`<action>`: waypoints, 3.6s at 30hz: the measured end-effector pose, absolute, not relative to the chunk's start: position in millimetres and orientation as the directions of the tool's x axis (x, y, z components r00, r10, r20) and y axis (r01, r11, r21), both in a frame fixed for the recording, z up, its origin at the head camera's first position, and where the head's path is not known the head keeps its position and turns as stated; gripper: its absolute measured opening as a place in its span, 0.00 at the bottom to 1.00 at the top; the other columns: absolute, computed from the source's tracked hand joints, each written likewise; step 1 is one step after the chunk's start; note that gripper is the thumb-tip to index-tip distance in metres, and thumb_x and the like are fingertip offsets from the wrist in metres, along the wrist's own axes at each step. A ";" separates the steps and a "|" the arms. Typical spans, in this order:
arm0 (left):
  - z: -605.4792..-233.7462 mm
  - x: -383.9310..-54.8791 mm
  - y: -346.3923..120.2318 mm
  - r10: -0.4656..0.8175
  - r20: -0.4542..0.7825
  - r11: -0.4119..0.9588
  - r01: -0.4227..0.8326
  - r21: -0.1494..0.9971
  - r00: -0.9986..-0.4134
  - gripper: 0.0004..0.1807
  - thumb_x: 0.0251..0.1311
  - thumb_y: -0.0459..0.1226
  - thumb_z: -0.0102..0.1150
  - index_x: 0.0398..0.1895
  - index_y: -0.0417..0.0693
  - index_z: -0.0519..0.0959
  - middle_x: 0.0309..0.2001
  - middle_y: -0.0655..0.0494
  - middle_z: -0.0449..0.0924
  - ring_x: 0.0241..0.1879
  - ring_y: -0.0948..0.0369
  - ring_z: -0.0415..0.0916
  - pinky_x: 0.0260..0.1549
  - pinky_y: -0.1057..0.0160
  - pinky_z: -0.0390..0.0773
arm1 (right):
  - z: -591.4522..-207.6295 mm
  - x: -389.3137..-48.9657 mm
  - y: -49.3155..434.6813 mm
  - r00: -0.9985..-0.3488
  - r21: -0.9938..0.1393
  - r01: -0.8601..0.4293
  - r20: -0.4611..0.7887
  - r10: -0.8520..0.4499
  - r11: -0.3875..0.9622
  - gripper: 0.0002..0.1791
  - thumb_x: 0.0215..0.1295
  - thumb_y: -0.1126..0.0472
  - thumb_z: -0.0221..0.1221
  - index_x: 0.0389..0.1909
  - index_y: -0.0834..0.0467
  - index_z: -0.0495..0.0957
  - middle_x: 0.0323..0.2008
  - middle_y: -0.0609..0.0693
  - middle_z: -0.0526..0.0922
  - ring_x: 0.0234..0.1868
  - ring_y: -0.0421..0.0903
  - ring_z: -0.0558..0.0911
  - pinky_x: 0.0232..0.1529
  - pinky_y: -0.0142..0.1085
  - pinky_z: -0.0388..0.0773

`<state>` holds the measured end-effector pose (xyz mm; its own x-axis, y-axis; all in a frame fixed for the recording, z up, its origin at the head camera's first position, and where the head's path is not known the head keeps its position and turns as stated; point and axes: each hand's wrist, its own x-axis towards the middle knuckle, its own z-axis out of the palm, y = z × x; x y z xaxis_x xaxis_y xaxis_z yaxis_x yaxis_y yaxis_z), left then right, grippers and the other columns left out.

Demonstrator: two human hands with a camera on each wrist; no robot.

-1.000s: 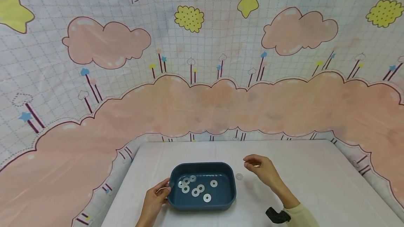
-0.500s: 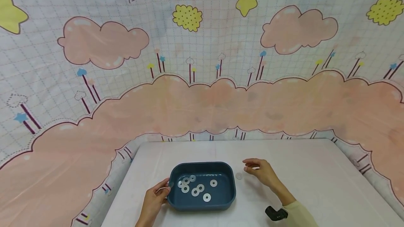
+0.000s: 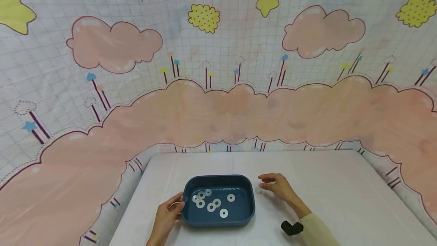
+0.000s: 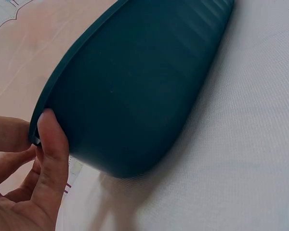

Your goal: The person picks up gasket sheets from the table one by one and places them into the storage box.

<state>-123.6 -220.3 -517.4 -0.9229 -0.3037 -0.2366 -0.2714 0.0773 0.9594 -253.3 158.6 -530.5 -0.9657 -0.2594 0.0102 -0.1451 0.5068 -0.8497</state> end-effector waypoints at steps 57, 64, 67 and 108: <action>-514.8 -123.4 -220.0 -0.305 -0.249 0.070 -0.282 0.957 -0.919 0.24 0.65 0.30 0.57 0.65 0.34 0.71 0.52 0.41 0.74 0.38 0.61 0.78 0.27 0.64 0.80 | -535.9 -251.2 166.6 -0.943 -0.858 -0.223 0.069 -0.326 0.463 0.04 0.58 0.70 0.65 0.34 0.61 0.83 0.31 0.52 0.84 0.29 0.39 0.78 0.29 0.29 0.75; -515.5 -124.6 -220.9 -0.309 -0.252 0.077 -0.288 0.955 -0.917 0.24 0.65 0.31 0.57 0.65 0.35 0.72 0.52 0.42 0.74 0.38 0.61 0.78 0.28 0.64 0.80 | -511.2 -248.1 167.5 -0.966 -0.916 -0.089 -0.015 -0.256 0.390 0.07 0.60 0.65 0.65 0.39 0.62 0.84 0.35 0.55 0.85 0.31 0.48 0.81 0.27 0.36 0.77; -515.6 -124.6 -221.4 -0.306 -0.253 0.076 -0.288 0.955 -0.918 0.24 0.66 0.31 0.57 0.65 0.35 0.71 0.52 0.42 0.74 0.38 0.61 0.78 0.28 0.64 0.80 | -502.1 -247.0 166.6 -0.968 -0.929 -0.077 -0.017 -0.251 0.361 0.09 0.61 0.64 0.65 0.41 0.63 0.84 0.36 0.57 0.85 0.32 0.51 0.82 0.27 0.35 0.78; -513.5 -123.8 -219.2 -0.317 -0.251 0.086 -0.291 0.953 -0.914 0.24 0.65 0.29 0.56 0.65 0.36 0.72 0.52 0.41 0.74 0.38 0.61 0.77 0.27 0.64 0.80 | -464.2 -214.4 70.0 -0.875 -0.995 -0.004 -0.043 -0.482 0.097 0.10 0.62 0.67 0.63 0.42 0.68 0.83 0.32 0.54 0.84 0.29 0.43 0.86 0.34 0.36 0.85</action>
<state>-123.8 -219.2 -513.5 -0.9144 -0.3174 -0.2511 -0.2915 0.0858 0.9527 -214.4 70.0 -464.2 -0.8749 -0.4824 -0.0433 -0.0042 0.0970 -0.9953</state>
